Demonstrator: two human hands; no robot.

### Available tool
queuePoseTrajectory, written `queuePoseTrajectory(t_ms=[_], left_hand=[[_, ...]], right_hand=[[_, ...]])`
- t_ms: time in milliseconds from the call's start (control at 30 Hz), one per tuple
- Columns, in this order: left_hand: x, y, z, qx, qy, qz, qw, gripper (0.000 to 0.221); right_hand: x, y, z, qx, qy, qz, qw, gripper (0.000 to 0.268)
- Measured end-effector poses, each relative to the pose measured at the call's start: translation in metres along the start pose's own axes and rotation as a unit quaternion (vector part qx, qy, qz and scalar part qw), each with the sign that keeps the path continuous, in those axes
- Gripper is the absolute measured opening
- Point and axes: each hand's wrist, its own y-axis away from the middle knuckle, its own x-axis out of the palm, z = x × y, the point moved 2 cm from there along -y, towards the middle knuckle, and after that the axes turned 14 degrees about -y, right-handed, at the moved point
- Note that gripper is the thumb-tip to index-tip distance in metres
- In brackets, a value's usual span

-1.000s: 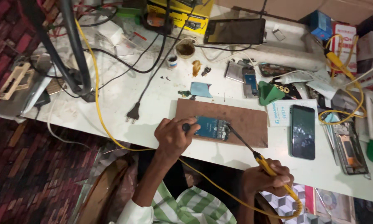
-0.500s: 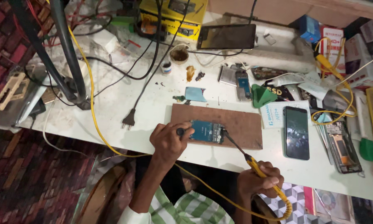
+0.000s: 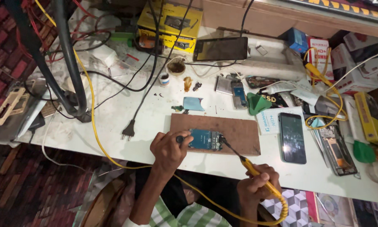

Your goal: The person uses a soldering iron and a probe to work on a small blue circuit board placed on a wooden block. They repeatedly apply heat to various points on the board while holding it steady with the other hand. The workspace is cluttered with tools and electronic parts.

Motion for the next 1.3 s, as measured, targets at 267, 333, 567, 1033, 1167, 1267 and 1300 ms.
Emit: queuePoseTrajectory(t_ms=[267,333,567,1033,1167,1267,1300], left_hand=[[0.003,0.006,0.002,0.014,0.016,0.002,1.000,0.027],[0.003,0.008,0.002,0.010,0.013,0.004,1.000,0.026],[0.003,0.006,0.001,0.000,0.005,-0.003,1.000,0.026],[0.001,0.004,0.001,0.006,0.011,-0.005,1.000,0.030],[0.001,0.004,0.001,0.006,0.006,-0.002,1.000,0.031],[0.003,0.008,0.001,0.005,0.003,-0.003,1.000,0.031],[0.004,0.007,0.001,0.005,0.000,-0.006,1.000,0.031]], right_hand=[[-0.009,0.008,-0.015,0.045,-0.123,-0.163,0.978,0.029],[-0.010,0.007,-0.028,0.065,-0.117,-0.228,0.964,0.030],[-0.010,0.000,-0.056,0.071,-0.139,-0.217,0.964,0.045],[-0.017,0.023,-0.072,0.002,-0.148,-0.169,0.974,0.043],[-0.020,0.028,-0.080,-0.006,-0.176,-0.166,0.970,0.043],[-0.023,0.030,-0.079,-0.021,-0.146,-0.163,0.976,0.046],[-0.022,0.030,-0.078,-0.011,-0.145,-0.161,0.976,0.045]])
